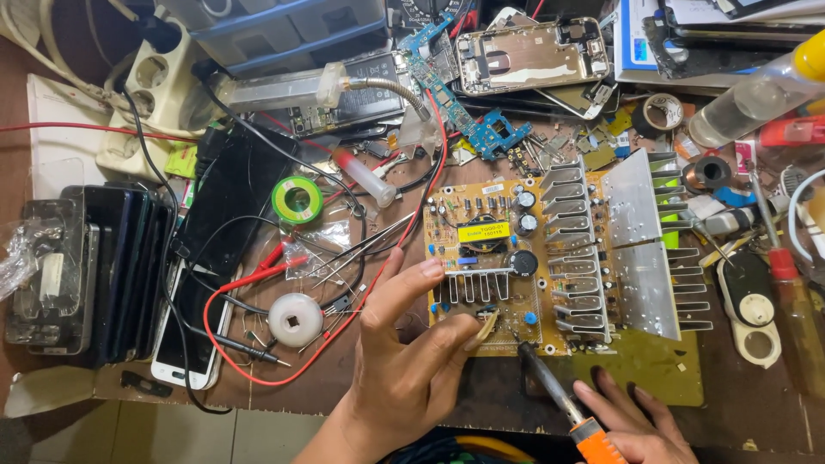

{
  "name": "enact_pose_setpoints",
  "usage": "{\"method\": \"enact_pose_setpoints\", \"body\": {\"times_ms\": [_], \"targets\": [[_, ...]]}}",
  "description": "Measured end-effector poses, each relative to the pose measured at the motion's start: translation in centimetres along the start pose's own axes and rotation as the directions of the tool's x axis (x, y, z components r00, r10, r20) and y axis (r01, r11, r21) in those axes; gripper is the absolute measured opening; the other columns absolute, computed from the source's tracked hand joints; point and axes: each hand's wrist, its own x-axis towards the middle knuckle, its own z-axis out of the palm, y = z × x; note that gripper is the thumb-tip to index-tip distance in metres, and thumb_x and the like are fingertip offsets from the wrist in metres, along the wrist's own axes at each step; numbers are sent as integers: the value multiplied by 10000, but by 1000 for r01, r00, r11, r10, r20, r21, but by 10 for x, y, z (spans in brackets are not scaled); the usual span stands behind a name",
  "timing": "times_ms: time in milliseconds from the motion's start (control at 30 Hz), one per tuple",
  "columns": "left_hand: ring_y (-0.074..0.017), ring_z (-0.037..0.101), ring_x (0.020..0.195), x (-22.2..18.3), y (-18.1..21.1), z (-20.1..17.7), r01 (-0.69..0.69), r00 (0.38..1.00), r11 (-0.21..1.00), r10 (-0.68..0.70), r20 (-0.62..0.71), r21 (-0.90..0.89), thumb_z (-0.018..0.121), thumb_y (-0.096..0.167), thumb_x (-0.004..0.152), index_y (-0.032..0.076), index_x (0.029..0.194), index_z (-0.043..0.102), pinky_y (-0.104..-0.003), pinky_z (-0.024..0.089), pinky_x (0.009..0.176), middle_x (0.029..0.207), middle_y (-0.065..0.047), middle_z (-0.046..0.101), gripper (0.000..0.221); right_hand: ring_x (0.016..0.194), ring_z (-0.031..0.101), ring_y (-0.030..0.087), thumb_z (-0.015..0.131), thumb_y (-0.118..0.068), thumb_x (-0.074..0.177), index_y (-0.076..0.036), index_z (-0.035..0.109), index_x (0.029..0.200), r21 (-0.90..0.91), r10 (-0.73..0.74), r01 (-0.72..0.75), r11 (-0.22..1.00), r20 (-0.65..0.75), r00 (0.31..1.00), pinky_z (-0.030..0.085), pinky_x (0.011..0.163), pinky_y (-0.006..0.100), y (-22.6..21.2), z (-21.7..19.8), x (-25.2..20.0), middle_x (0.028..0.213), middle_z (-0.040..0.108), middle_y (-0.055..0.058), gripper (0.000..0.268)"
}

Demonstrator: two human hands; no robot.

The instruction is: Soldering and desoldering electronic components on a circuit board using a soldering iron and tweezers.

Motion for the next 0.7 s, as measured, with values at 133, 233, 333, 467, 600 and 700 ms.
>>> {"method": "enact_pose_setpoints", "body": {"times_ms": [133, 233, 333, 467, 600, 700], "targets": [[-343, 596, 1266, 0, 0, 0, -3, 1000, 1000, 3, 2, 3, 606, 129, 1016, 59, 959, 687, -650, 413, 1213, 1303, -184, 428, 122, 1583, 367, 11, 557, -260, 861, -272, 744, 1131, 166, 266, -285, 944, 129, 955, 219, 1297, 325, -15, -6, 10, 1605, 588, -184, 329], [-350, 598, 1261, 0, 0, 0, -4, 1000, 1000, 4, 2, 1, 603, 129, 1016, 56, 958, 688, -656, 415, 1212, 1301, -185, 427, 126, 1586, 377, 25, 441, -234, 923, -263, 702, 1238, 188, 208, -224, 956, 102, 973, 232, 1290, 311, -17, -7, 0, 1618, 577, -156, 411], [-354, 600, 1260, -1, 0, 0, 0, 1000, 1000, 0, 2, -4, 602, 128, 1017, 58, 959, 689, -656, 417, 1212, 1301, -180, 426, 125, 1571, 396, 216, 685, -375, 855, -244, 842, 1040, 9, -170, 170, 985, -2, 985, 238, 1250, 455, 24, 1, -7, 1588, 597, -21, 276], [-358, 596, 1264, -1, 0, 0, 7, 1000, 1000, -7, -1, -23, 594, 139, 1022, 57, 966, 693, -659, 411, 1216, 1294, -180, 428, 140, 1564, 358, 148, 739, -502, 707, -381, 653, 1429, -140, 195, -206, 969, -87, 977, 272, 1259, 379, 51, 17, -11, 1587, 534, -74, 737], [-346, 603, 1251, -2, 0, 0, -2, 1000, 1000, 1, -15, -11, 596, 134, 1017, 62, 967, 699, -628, 411, 1219, 1292, -191, 442, 135, 1616, 211, 86, 735, -584, 724, -511, 502, 1508, -237, 390, -354, 905, 126, 912, 184, 1321, 369, 73, 7, -10, 1658, 384, -203, 821], [-370, 609, 1263, -3, 0, 0, 9, 999, 998, -13, -49, -68, 619, 136, 1009, 58, 986, 713, -628, 395, 1238, 1293, -176, 436, 124, 1537, 399, 160, 643, -481, 791, -388, 639, 1444, -200, 40, -52, 978, -63, 997, 329, 1213, 366, 79, 9, -20, 1578, 552, -61, 660]]}}
